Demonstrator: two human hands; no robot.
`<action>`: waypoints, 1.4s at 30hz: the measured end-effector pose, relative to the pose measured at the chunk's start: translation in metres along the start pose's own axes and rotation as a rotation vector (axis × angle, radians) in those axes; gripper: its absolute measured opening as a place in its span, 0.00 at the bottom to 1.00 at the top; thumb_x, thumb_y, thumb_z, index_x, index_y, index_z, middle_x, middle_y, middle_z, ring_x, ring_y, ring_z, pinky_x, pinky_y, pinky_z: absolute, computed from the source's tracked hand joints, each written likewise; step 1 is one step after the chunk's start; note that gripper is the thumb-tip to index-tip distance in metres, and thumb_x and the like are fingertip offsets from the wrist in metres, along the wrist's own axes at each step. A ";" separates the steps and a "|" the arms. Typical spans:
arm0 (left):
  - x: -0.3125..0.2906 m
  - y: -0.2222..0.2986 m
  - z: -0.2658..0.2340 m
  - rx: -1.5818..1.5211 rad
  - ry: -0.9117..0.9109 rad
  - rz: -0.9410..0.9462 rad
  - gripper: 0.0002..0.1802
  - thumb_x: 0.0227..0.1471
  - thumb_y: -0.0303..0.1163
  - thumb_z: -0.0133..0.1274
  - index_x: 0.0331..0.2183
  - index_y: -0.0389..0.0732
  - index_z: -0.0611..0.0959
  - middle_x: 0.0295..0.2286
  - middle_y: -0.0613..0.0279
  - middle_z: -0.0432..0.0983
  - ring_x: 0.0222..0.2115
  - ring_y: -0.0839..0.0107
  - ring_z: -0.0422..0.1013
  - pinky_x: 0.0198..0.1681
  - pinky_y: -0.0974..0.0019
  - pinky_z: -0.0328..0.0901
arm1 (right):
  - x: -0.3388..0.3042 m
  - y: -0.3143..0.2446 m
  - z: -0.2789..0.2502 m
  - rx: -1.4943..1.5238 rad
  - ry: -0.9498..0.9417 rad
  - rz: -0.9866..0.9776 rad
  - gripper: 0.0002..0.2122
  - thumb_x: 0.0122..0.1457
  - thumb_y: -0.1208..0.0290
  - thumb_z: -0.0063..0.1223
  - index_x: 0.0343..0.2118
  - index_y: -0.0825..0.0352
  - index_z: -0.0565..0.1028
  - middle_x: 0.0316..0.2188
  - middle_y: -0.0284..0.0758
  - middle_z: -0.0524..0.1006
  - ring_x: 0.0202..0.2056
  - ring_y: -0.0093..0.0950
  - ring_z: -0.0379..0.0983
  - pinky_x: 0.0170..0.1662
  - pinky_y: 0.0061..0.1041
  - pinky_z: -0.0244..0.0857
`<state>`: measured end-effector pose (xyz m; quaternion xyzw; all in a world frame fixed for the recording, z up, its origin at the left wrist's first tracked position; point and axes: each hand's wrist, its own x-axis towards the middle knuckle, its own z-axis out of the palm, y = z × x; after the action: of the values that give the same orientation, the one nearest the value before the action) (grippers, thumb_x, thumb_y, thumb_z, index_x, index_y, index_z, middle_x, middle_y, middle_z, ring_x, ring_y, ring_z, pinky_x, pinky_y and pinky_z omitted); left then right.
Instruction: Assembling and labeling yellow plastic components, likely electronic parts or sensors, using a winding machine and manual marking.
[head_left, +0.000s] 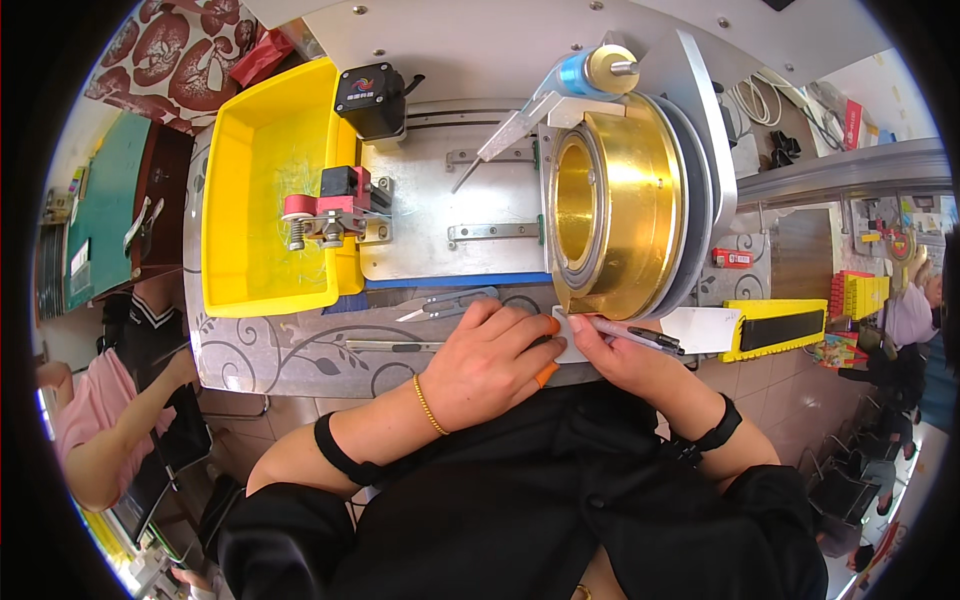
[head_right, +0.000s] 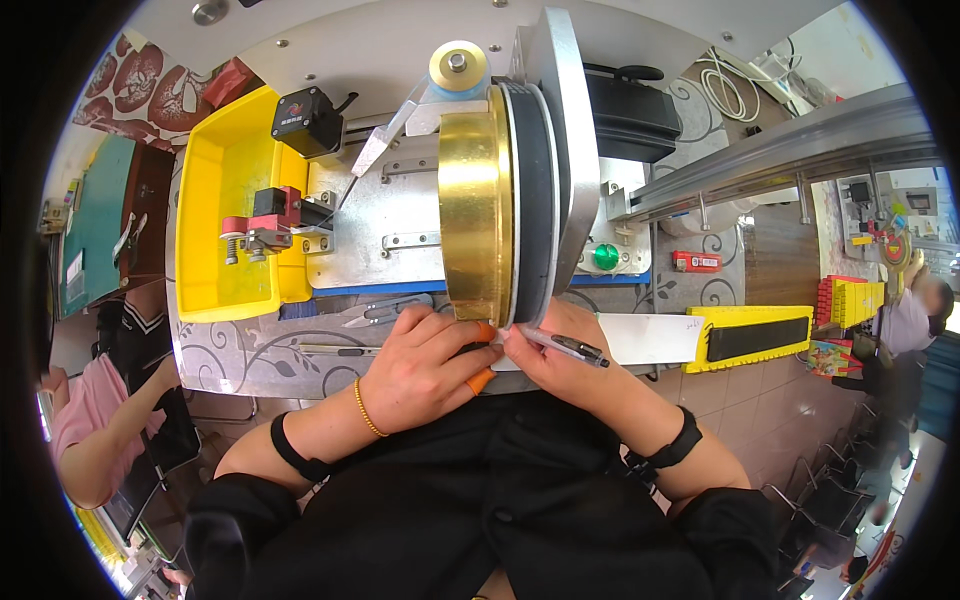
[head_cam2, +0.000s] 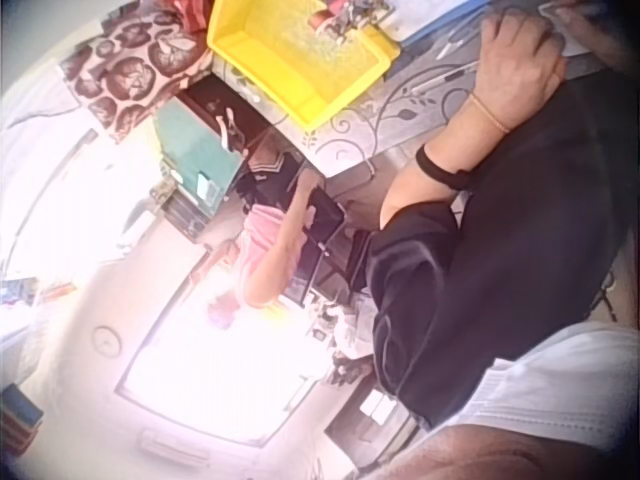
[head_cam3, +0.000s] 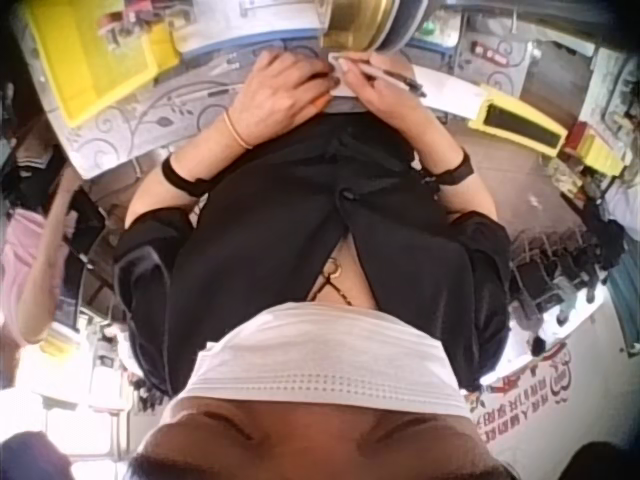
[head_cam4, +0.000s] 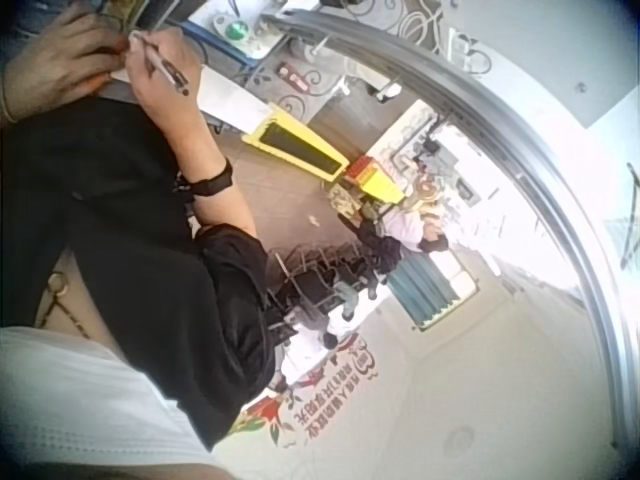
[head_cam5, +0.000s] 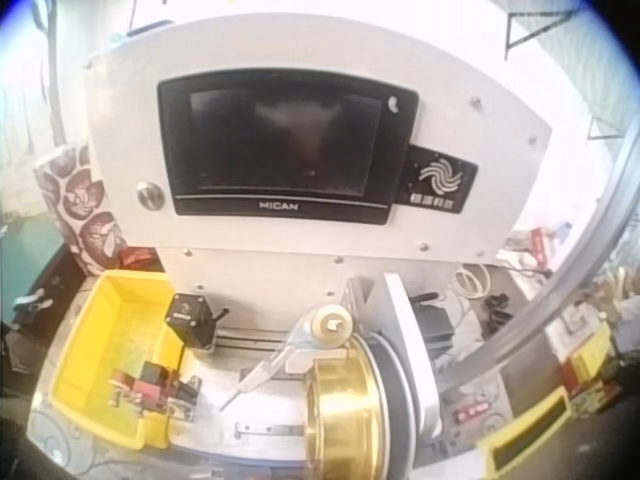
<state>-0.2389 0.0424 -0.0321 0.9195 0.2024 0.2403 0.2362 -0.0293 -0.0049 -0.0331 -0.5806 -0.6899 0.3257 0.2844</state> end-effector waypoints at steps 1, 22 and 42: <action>0.000 0.000 0.000 0.000 0.001 0.001 0.17 0.40 0.33 0.61 0.37 0.42 0.81 0.39 0.64 0.72 0.40 0.68 0.67 0.44 0.63 0.59 | 0.000 0.000 0.000 -0.001 0.000 0.000 0.09 0.56 0.67 0.51 0.38 0.65 0.74 0.23 0.40 0.74 0.25 0.40 0.73 0.28 0.36 0.66; -0.001 0.000 0.001 -0.002 0.000 0.000 0.16 0.42 0.33 0.60 0.37 0.42 0.81 0.39 0.64 0.72 0.41 0.68 0.67 0.44 0.63 0.58 | 0.000 -0.004 -0.002 0.043 -0.037 0.057 0.08 0.56 0.68 0.51 0.36 0.65 0.74 0.24 0.40 0.75 0.26 0.41 0.72 0.30 0.36 0.66; 0.002 0.002 -0.002 -0.007 0.020 -0.009 0.16 0.40 0.32 0.61 0.35 0.43 0.81 0.38 0.65 0.73 0.39 0.69 0.68 0.43 0.63 0.59 | -0.009 0.001 -0.007 0.147 0.082 0.021 0.08 0.54 0.71 0.57 0.33 0.67 0.72 0.23 0.39 0.74 0.25 0.35 0.73 0.28 0.30 0.65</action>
<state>-0.2377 0.0426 -0.0282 0.9152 0.2081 0.2493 0.2387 -0.0219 -0.0126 -0.0302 -0.5785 -0.6456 0.3542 0.3508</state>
